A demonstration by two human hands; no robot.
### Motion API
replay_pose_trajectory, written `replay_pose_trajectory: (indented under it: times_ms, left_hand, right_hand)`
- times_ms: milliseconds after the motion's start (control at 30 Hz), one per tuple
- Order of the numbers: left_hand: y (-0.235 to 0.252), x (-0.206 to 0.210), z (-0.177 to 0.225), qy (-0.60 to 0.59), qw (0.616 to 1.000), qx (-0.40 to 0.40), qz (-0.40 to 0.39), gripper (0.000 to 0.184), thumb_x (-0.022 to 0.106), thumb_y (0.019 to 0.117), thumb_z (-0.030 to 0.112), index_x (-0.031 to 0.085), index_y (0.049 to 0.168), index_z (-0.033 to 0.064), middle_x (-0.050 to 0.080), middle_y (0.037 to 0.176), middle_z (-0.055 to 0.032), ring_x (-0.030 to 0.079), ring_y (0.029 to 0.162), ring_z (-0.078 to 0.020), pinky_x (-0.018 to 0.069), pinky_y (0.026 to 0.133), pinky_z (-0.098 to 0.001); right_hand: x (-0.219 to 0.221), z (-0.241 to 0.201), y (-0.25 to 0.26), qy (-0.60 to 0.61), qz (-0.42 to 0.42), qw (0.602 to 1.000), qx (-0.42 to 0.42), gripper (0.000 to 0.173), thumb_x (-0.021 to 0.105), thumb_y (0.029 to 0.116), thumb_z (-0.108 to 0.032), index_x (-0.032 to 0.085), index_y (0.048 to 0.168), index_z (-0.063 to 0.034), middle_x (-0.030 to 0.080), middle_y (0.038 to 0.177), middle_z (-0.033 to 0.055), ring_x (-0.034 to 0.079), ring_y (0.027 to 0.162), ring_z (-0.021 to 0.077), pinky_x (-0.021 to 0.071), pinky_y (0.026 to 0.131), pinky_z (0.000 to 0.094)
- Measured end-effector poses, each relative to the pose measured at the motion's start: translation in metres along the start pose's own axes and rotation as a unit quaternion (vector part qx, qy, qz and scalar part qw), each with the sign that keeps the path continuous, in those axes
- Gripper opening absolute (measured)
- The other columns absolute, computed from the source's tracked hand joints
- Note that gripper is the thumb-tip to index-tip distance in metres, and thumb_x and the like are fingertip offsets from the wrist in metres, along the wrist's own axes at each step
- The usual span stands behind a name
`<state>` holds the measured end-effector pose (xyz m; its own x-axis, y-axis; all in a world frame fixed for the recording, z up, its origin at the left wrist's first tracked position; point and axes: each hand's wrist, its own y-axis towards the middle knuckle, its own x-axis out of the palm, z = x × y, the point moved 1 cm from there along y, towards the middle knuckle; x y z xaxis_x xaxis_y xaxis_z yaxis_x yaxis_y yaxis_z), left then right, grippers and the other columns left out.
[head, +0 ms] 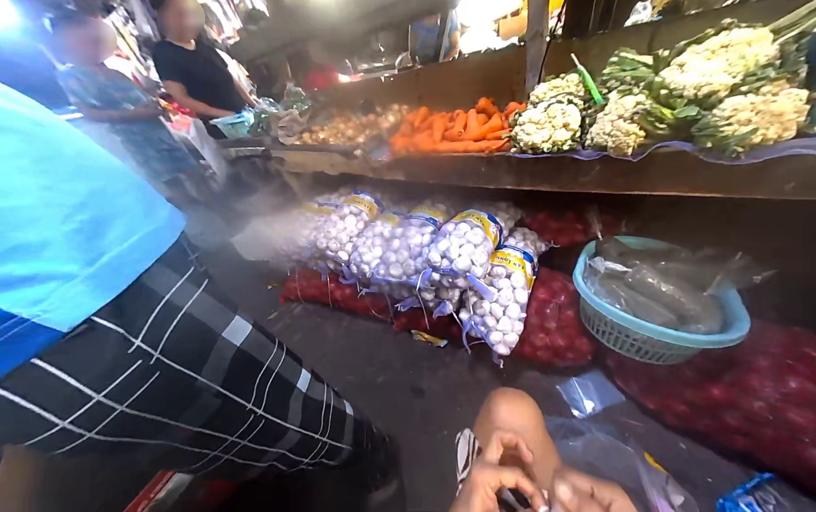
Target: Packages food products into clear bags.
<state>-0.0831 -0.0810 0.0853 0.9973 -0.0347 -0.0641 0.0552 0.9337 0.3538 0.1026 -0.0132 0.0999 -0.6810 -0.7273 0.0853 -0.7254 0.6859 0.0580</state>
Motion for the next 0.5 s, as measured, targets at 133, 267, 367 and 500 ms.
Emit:
replay_pose_trajectory:
  times_ms: [133,267,367,500]
  left_hand:
    - [-0.013,0.003,-0.014,-0.122,0.987,-0.096,0.043,0.005,0.071,0.0835,0.006,0.073,0.081,0.0011,0.060,0.124,-0.0051,0.055,0.115,-0.0048,0.0490,0.094,-0.0193]
    - [-0.015,-0.002,-0.012,-0.151,0.975,-0.155,0.048,0.003,0.070,0.0812,0.002,0.072,0.079,0.0045,0.061,0.122,-0.0027,0.058,0.109,-0.0043,0.0519,0.089,-0.0207]
    - [-0.016,-0.005,-0.013,-0.152,0.972,-0.171,0.052,0.003,0.073,0.0803,0.005,0.072,0.078,0.0068,0.062,0.122,-0.0008,0.058,0.109,-0.0038,0.0522,0.088,-0.0206]
    - [-0.015,-0.008,-0.011,-0.126,0.974,-0.177,0.060,0.004,0.074,0.0793,0.003,0.073,0.077,0.0057,0.061,0.120,-0.0015,0.057,0.111,-0.0045,0.0518,0.090,-0.0202]
  right_hand:
    - [0.007,0.013,0.002,0.061,0.050,0.996,-0.031,0.020,0.056,0.0964,0.004,0.070,0.099,-0.0103,0.072,0.092,-0.0084,0.068,0.084,0.0032,0.0592,0.080,0.0263]
    - [0.005,0.014,0.000,0.039,0.035,0.998,-0.022,0.019,0.072,0.0840,0.008,0.074,0.096,-0.0061,0.075,0.093,-0.0040,0.071,0.085,0.0059,0.0618,0.081,0.0278]
    - [0.003,0.018,0.003,0.070,0.019,0.997,-0.006,0.024,0.073,0.0815,0.010,0.076,0.097,-0.0082,0.076,0.094,-0.0037,0.072,0.086,0.0079,0.0623,0.082,0.0288]
    - [0.007,0.022,0.004,0.083,0.038,0.995,-0.036,0.031,0.074,0.0763,0.012,0.076,0.097,-0.0118,0.075,0.093,-0.0063,0.072,0.083,0.0064,0.0628,0.078,0.0263]
